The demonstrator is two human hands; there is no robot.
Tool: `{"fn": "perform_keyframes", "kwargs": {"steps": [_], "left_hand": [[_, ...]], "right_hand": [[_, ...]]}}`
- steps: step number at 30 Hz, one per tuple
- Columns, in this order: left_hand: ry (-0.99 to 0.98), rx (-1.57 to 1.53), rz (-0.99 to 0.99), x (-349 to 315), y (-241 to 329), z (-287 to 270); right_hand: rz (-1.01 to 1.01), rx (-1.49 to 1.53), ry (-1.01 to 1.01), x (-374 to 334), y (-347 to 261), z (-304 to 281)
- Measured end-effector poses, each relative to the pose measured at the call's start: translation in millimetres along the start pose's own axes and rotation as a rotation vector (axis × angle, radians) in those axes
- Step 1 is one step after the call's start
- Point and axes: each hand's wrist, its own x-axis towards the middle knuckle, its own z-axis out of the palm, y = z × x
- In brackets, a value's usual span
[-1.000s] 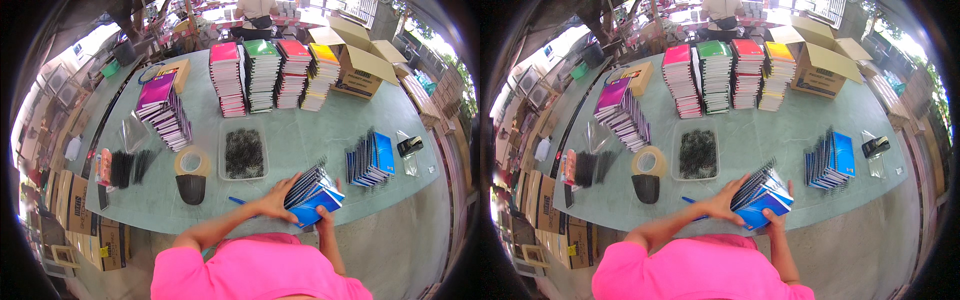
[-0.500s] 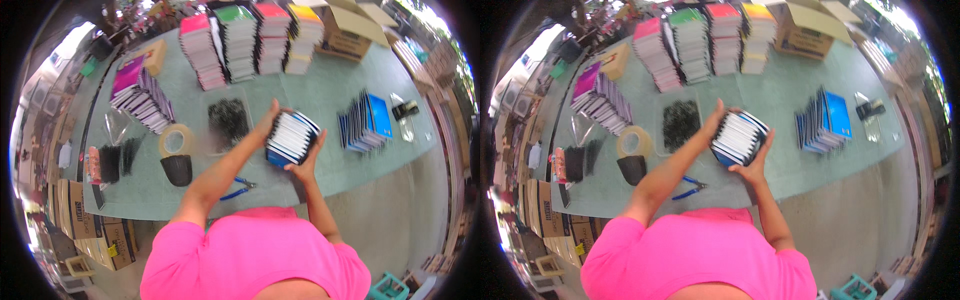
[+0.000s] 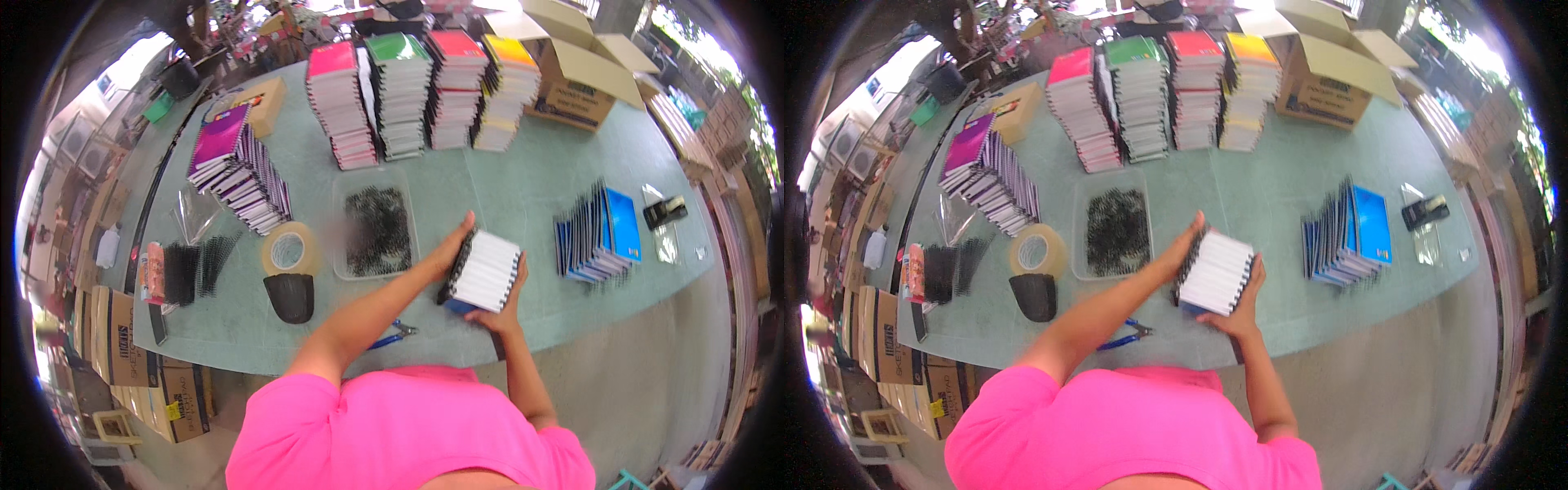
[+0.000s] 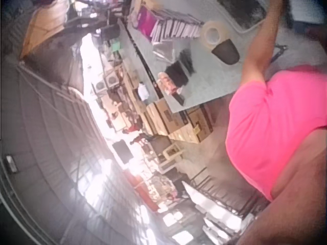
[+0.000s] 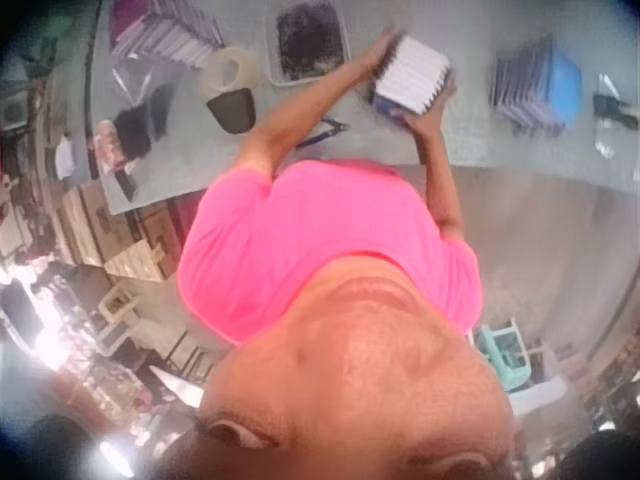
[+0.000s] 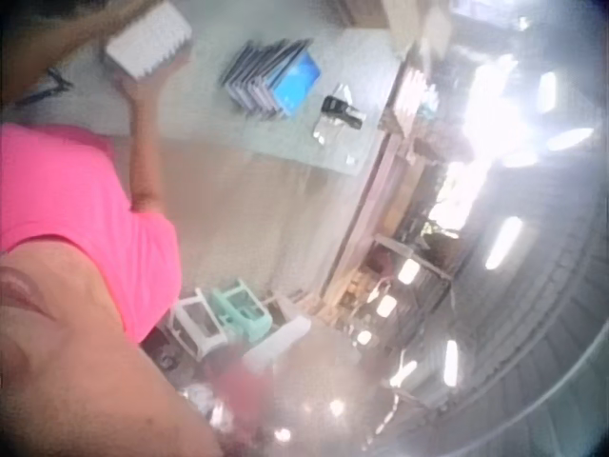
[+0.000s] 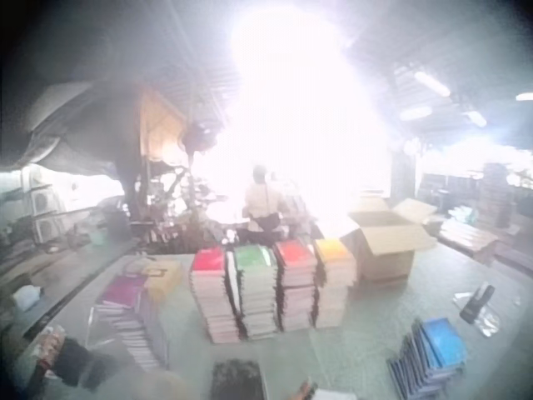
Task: The person trims the excess wire from spiral notebooks using pliers and stacks the finished notebooks onto a table.
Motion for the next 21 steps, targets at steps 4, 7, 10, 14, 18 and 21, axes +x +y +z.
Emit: {"fn": "perform_keyframes", "kwargs": {"steps": [4,7,10,14,18,21], "left_hand": [[-0.062,-0.080,0.060,14,-17,-12],[-0.091,-0.070,0.056,23,-24,-16],[-0.164,-0.083,0.019,18,-24,-13],[-0.080,-0.047,0.019,7,-34,-11],[-0.085,-0.107,0.086,10,-41,-10],[-0.087,-0.061,0.077,13,-37,-8]], "right_hand": [[0.054,0.095,-0.038,2,-8,6],[0.056,0.154,0.006,-3,-3,8],[-0.135,-0.152,-0.067,-6,-7,-4],[-0.006,-0.053,-0.166,-22,6,-9],[0.126,0.143,-0.133,-25,3,-9],[0.139,-0.017,-0.149,-38,25,-13]]}}
